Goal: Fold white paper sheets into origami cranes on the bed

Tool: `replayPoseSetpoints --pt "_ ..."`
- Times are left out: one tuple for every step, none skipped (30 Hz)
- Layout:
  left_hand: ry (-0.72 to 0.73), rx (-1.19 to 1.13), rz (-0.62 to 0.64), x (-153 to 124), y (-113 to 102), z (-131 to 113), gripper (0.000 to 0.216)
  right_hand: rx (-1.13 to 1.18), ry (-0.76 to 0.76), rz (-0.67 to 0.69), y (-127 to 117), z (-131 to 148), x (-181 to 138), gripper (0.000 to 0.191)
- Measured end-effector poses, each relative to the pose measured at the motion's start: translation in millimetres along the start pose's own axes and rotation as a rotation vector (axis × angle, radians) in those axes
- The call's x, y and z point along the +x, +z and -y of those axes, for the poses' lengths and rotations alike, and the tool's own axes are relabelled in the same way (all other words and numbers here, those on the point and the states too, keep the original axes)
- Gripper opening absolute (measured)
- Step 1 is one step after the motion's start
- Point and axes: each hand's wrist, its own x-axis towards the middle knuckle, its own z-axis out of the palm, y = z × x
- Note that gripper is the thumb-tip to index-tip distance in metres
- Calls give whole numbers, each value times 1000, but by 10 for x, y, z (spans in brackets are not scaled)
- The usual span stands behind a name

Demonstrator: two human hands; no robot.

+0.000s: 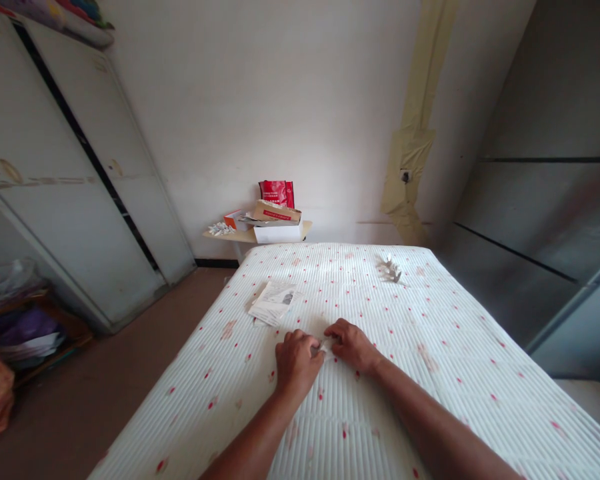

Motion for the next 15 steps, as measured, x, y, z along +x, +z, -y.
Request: replayPoseSetpoints --pt "-11 -10 2 5 4 5 13 15 -2 -8 -2 -3 -6 35" --pt "-13 -23 1 9 9 10 12 32 -6 -15 -7 -3 -13 36" --pt "-8 -38 -4 12 13 14 12 52 -12 -19 -15 -1 -22 37" --pt "2 -53 -11 15 17 16 11 71 -18 -21 -25 3 -32 38" --pt "12 -70 -16 17 22 18 9 89 -22 -21 -37 10 -42 39" --pt "20 -85 -22 19 27 18 9 104 -23 -18 -50 18 -51 40" --pt "22 -98 -26 21 33 16 8 110 -21 -15 -62 25 -58 41" --pt "20 -109 -29 23 40 14 8 108 -17 -11 -73 32 -63 41" --pt "16 -117 -31 25 49 12 8 97 -14 -7 -81 37 -65 41" --pt "14 -126 -36 28 59 9 8 83 -13 -1 -86 40 -64 42" --pt "13 -135 -40 30 71 6 8 67 -15 9 -90 42 -61 42" --pt "16 -146 -42 31 82 3 8 53 -21 18 -92 44 -56 42" --pt "24 -159 -44 31 91 0 9 42 -31 28 -95 47 -52 40" --pt "35 -171 -51 30 97 -2 10 36 -45 35 -99 53 -49 37" --pt "55 -180 -66 26 98 -3 11 34 -62 34 -105 62 -49 33"
